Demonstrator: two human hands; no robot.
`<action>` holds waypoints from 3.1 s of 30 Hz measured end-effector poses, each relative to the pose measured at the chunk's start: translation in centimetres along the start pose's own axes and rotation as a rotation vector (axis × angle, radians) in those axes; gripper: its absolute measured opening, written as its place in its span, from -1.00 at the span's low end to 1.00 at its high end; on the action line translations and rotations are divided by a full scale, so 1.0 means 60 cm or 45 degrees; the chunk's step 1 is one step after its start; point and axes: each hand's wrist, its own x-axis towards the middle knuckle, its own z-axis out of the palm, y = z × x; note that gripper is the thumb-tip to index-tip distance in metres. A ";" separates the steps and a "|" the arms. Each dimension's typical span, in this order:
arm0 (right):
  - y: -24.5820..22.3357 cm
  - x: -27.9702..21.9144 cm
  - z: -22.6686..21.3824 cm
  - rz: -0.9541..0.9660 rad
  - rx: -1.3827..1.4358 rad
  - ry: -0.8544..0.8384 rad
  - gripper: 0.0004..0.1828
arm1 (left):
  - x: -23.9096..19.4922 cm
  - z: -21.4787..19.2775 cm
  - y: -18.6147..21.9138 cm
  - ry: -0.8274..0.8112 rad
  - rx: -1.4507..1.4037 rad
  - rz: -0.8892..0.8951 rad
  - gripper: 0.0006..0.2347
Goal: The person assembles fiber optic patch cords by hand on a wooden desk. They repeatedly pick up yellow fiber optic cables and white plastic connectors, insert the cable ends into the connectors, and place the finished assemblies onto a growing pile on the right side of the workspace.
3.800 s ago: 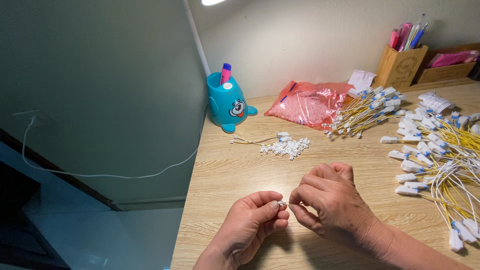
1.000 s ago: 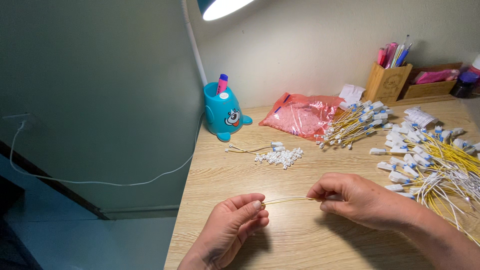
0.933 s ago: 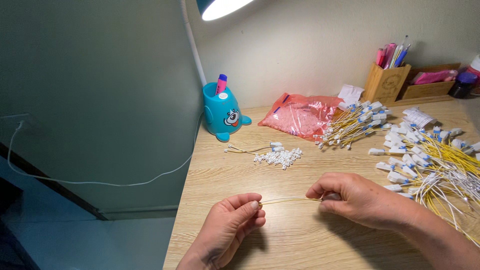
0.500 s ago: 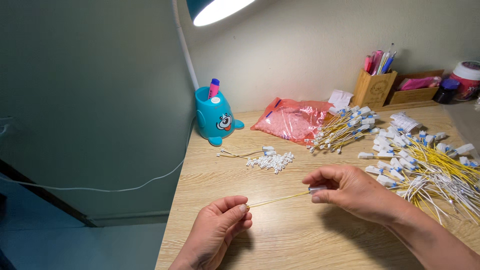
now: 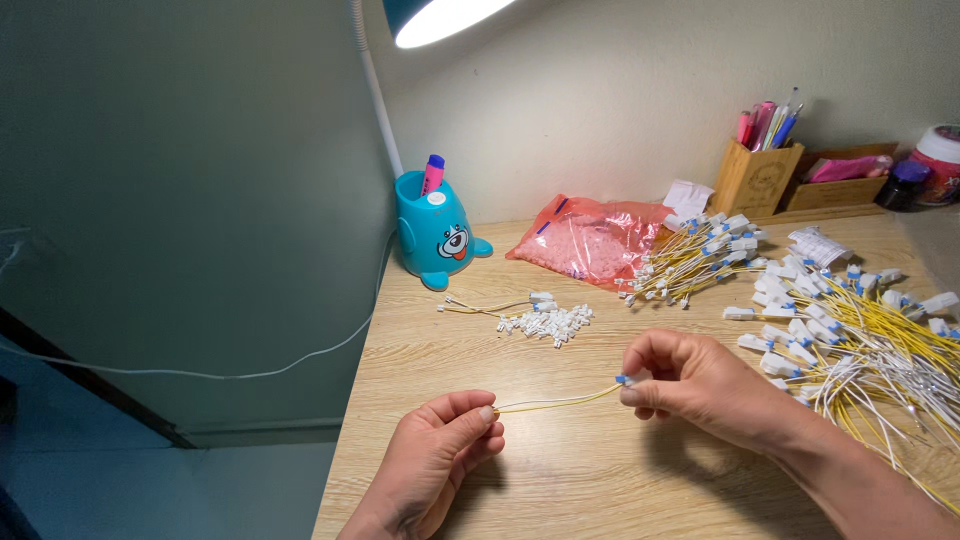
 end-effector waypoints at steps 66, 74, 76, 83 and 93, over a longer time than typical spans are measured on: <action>0.002 0.004 -0.030 -0.245 -1.093 0.022 -0.52 | 0.086 -0.005 -0.064 0.373 0.463 0.437 -0.69; -0.154 -0.088 -0.125 0.218 -1.164 0.717 -0.80 | 0.031 0.016 -0.049 0.408 0.520 0.538 -0.78; -0.145 -0.088 -0.137 0.495 -1.269 0.721 -0.77 | 0.041 0.010 -0.060 0.400 0.546 0.565 -0.79; -0.077 -0.051 -0.150 0.633 -1.762 0.500 -0.77 | 0.020 0.009 -0.055 0.349 0.654 0.510 -0.80; -0.119 -0.066 -0.170 0.310 -1.438 0.904 -0.73 | -0.030 0.026 -0.021 0.140 0.639 0.480 -0.76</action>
